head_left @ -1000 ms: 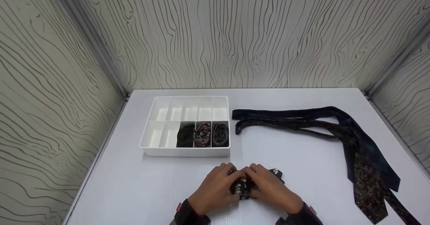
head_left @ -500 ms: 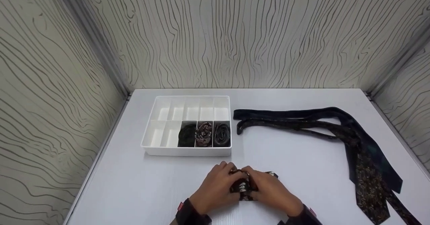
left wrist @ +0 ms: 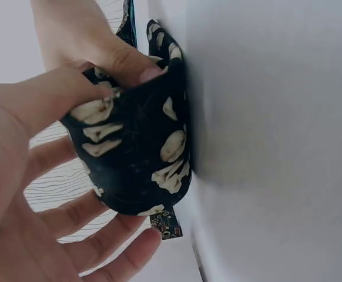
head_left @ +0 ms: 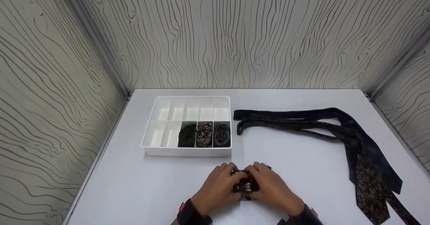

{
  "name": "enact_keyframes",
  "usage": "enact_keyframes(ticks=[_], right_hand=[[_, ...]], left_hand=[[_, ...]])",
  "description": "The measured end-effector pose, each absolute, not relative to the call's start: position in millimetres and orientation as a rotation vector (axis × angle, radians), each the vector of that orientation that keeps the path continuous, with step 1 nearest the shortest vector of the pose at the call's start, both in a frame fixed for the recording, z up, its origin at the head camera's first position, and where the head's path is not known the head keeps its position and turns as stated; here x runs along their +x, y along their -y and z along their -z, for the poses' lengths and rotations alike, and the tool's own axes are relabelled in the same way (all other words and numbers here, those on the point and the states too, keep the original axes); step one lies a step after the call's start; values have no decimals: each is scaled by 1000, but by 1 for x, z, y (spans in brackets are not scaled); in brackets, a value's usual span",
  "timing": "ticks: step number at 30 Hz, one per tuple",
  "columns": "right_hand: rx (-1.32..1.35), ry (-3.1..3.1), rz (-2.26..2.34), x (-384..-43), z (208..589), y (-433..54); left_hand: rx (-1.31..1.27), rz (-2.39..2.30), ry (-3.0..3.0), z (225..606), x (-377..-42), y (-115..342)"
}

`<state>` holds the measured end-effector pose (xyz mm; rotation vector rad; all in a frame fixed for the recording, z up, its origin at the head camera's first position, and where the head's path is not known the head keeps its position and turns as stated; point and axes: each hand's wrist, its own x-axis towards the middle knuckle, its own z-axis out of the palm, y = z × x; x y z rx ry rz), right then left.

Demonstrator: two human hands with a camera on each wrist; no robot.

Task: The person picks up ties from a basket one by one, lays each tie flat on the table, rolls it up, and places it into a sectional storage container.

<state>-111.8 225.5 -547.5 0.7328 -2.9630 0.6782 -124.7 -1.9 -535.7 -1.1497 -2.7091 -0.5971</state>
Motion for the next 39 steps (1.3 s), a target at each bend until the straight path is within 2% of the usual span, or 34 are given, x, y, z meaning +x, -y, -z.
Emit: enact_keyframes(ticks=[5,16,25,39], right_hand=[[702,2923,-563,-114,551,-228],[740,2981,-796,-111,547,-226],[782,2988,-635,-110,547,-227],[790,2961,-738,-109,547,-226]], left_hand=[[-1111,554,2719,536,-125,3],[-1159,599,2741,532,-126,3],[-1213,480,2669,533,-128,4],[-1224,549,2658,537,-127,5]])
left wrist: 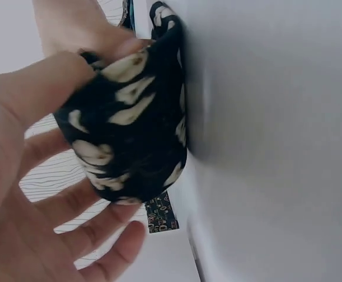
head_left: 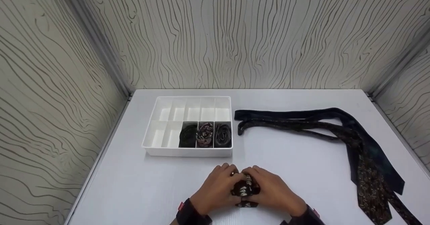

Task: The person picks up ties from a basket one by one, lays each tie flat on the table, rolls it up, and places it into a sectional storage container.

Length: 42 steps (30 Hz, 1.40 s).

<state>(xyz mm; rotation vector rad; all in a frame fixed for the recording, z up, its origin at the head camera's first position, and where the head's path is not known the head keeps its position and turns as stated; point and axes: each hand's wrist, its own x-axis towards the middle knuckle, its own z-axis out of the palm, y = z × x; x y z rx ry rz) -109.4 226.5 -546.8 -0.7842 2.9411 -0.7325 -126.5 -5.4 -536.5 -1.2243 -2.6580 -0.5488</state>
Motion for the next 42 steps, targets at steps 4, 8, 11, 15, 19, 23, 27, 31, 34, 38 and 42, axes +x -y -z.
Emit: enact_keyframes(ticks=[4,8,11,15,19,23,27,31,34,38,42], right_hand=[[-765,-2888,761,-109,545,-228],[-763,-2855,760,-109,544,-228],[-755,-2819,784,-110,543,-228],[-716,-2763,896,-112,544,-230],[-716,-2725,1024,-113,543,-232],[-698,-2717,1089,-115,541,-230],[-664,-2725,1135,-116,539,-228],[-702,-2792,1136,-114,539,-226],[-752,-2846,1136,-112,540,-224],[-836,-2913,1142,-110,540,-219],[-963,-2971,1136,-111,538,-217]], left_hand=[[-1246,596,2653,538,-126,4],[-1279,604,2622,539,-126,5],[-1265,652,2611,540,-126,6],[-1163,842,2739,543,-124,10],[-984,1126,2924,547,-124,13],[-731,1517,2979,549,-128,14],[-656,1806,2878,547,-130,14],[-694,2013,2776,547,-128,12],[-681,2102,2739,547,-127,9],[-582,2139,2722,546,-127,5],[-494,2145,2668,547,-128,3]])
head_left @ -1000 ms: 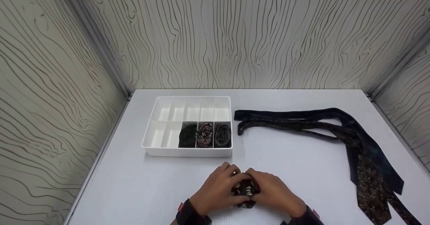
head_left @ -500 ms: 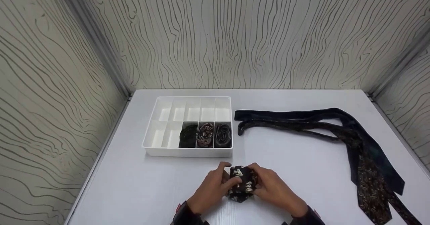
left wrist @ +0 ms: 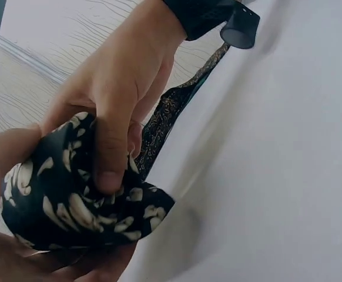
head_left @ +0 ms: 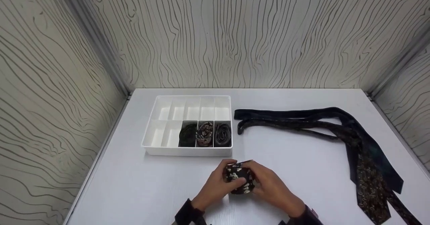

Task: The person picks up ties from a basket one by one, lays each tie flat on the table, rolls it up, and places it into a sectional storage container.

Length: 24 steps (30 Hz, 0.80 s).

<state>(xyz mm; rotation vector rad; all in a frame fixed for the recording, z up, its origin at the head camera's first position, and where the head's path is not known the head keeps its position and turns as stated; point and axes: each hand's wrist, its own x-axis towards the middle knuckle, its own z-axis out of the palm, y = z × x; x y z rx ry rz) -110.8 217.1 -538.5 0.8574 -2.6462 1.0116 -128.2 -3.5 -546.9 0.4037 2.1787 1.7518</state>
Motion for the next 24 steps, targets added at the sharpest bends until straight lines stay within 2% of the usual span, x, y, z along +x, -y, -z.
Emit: enact_keyframes(ticks=[4,9,16,20,24], right_hand=[[873,2637,-1042,-113,538,-219],[755,2681,-1088,-116,540,-222],[581,2693,-1518,-121,537,-221],[595,2666,-1645,-122,535,-220],[648,2636,-1581,-122,535,-218]], left_hand=[[388,-1817,-2202,547,-131,6],[405,-1857,-2204,542,-135,9],[457,-1894,-2140,541,-137,12],[460,-1849,-2164,538,-138,15],[518,-1741,-2269,535,-141,18]])
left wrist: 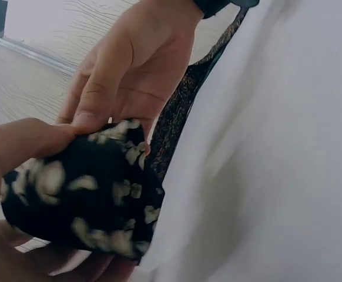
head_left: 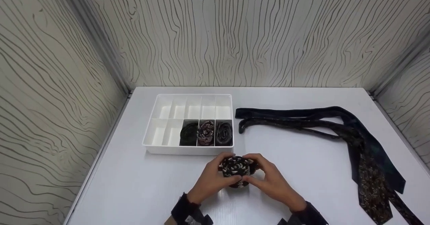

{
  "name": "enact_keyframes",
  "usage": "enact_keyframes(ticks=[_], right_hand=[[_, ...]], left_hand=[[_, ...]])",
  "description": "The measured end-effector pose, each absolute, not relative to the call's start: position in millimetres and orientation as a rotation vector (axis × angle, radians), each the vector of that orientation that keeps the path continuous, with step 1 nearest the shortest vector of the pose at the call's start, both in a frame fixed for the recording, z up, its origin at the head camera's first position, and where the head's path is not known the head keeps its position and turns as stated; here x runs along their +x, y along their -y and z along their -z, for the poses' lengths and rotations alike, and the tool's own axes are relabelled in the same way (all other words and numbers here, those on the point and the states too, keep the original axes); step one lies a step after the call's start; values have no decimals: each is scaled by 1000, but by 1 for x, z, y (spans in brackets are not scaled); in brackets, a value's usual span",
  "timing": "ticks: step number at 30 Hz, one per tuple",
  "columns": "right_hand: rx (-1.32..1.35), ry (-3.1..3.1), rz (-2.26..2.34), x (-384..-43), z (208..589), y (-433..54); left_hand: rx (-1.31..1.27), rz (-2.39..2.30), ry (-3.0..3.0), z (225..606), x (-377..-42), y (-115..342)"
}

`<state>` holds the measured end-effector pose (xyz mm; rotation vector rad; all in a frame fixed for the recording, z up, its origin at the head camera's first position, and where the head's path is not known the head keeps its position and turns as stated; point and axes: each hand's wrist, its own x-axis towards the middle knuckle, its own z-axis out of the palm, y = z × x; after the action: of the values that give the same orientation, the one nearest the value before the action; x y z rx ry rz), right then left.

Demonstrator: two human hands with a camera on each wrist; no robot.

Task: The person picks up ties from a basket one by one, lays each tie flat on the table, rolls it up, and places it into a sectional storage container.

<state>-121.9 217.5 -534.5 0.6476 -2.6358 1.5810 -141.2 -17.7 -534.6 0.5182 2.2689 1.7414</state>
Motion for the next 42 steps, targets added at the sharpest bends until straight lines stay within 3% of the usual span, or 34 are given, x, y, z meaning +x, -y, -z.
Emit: enact_keyframes(ticks=[7,15,27,42], right_hand=[[703,2590,-1558,-134,532,-214],[367,2569,-1660,-171,525,-199],[257,2795,-1554,-204,533,-172],[309,2804,-1649,-206,538,-176]], left_hand=[[532,-1703,-2413,526,-151,21],[470,-1743,-2576,498,-174,37],[171,-1748,-2754,460,-248,63],[-91,-1591,-2911,476,-325,84]])
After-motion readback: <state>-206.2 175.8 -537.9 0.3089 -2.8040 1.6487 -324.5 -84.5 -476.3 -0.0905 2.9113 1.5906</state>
